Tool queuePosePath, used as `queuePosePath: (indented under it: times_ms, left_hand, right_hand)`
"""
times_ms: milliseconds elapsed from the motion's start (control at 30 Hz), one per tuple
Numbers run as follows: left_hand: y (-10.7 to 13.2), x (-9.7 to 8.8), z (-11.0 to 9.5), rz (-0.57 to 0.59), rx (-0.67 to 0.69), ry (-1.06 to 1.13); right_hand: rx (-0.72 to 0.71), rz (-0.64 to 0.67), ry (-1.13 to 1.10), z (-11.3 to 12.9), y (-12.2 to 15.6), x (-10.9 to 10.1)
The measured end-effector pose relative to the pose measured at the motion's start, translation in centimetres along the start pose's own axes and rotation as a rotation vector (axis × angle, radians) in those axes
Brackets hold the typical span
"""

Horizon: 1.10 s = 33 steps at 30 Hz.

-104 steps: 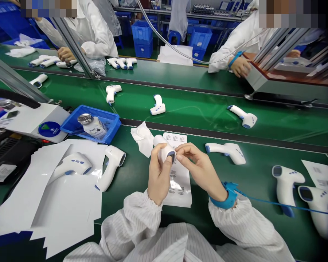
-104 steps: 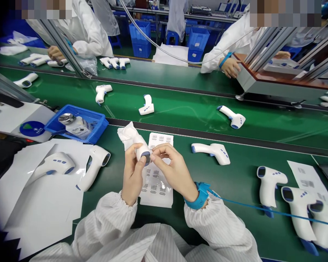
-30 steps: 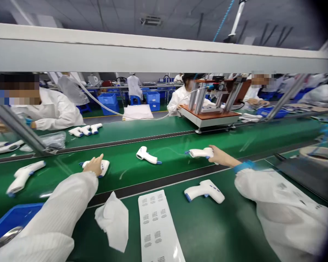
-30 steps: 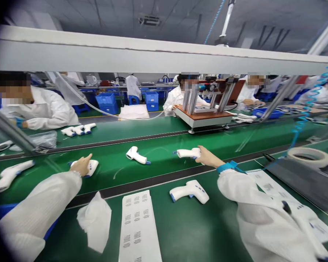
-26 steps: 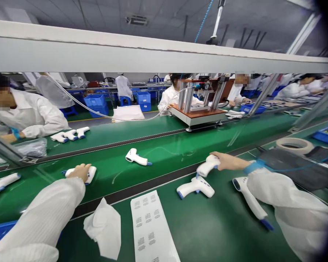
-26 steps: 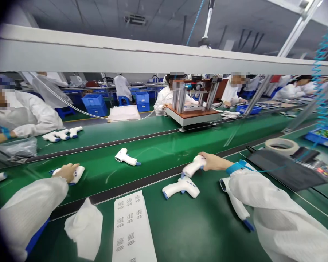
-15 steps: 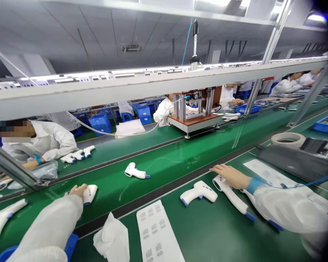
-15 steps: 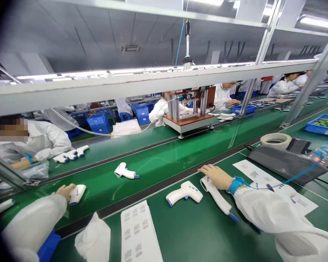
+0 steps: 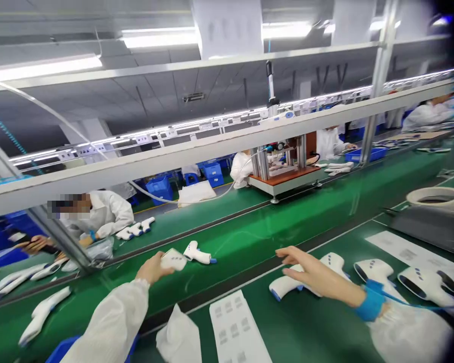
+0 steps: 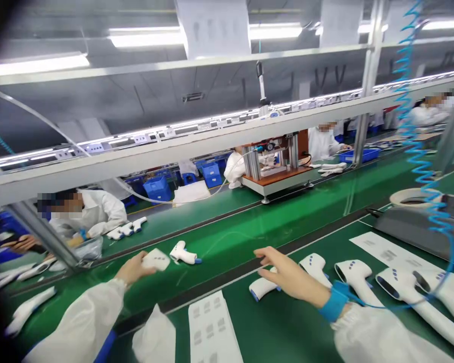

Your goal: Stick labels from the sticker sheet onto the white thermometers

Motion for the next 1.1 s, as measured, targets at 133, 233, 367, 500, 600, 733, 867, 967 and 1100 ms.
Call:
queuePosePath:
  times_ms: [133,233,367,500,600,733,867,967,1100]
  left_hand:
    - [6.5,1.3,-6.2,0.065,0.047,0.355]
    - [13.3,1.9,-10.3,0.103,0.168,0.742]
    - [20.5,3.0,-13.0,0.388,0.065,1.405]
    - [23.5,5.7,-13.1,0.239,-0.237,1.671]
    - [24.3,9.2,-13.7,0.12,-0.411,1.686]
    - [24.1,12.5,-15.2,0.06,-0.415,1.608]
    - [22.8,13.3,-15.5,0.046,-0.31,1.527]
    - [22.2,13.4,-15.3,0.063,-0.264,1.518]
    - [22.0,13.7,-15.3,0.079,-0.239,1.511]
  right_hand:
    - [0.07,0.135,-0.431,3.7,-1.9,9.3]
    - [0.104,0.222,-0.691,5.3,-2.1,14.8]
    - [0.077,0.453,-0.77,6.3,-1.2,18.0]
    - [0.064,0.436,-0.555,4.5,-0.3,17.5]
    - [-0.029,0.311,-0.222,1.6,0.9,16.4]
    - [-0.082,0.264,-0.008,-1.8,2.9,16.5]
    - [-0.106,0.199,-0.014,-2.7,3.6,17.5]
    - [-0.081,0.171,-0.052,-2.6,3.4,17.8]
    - [-0.04,0.159,-0.075,-2.4,2.8,18.0]
Point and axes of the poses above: each hand's wrist, its own y-axis away from the middle knuckle, its own x-axis out of the palm, z = x × y, the point moved 3 cm from there along -y, towards the middle knuckle, and after that the axes turned 15 degrees about -y, right-handed, at the moved point
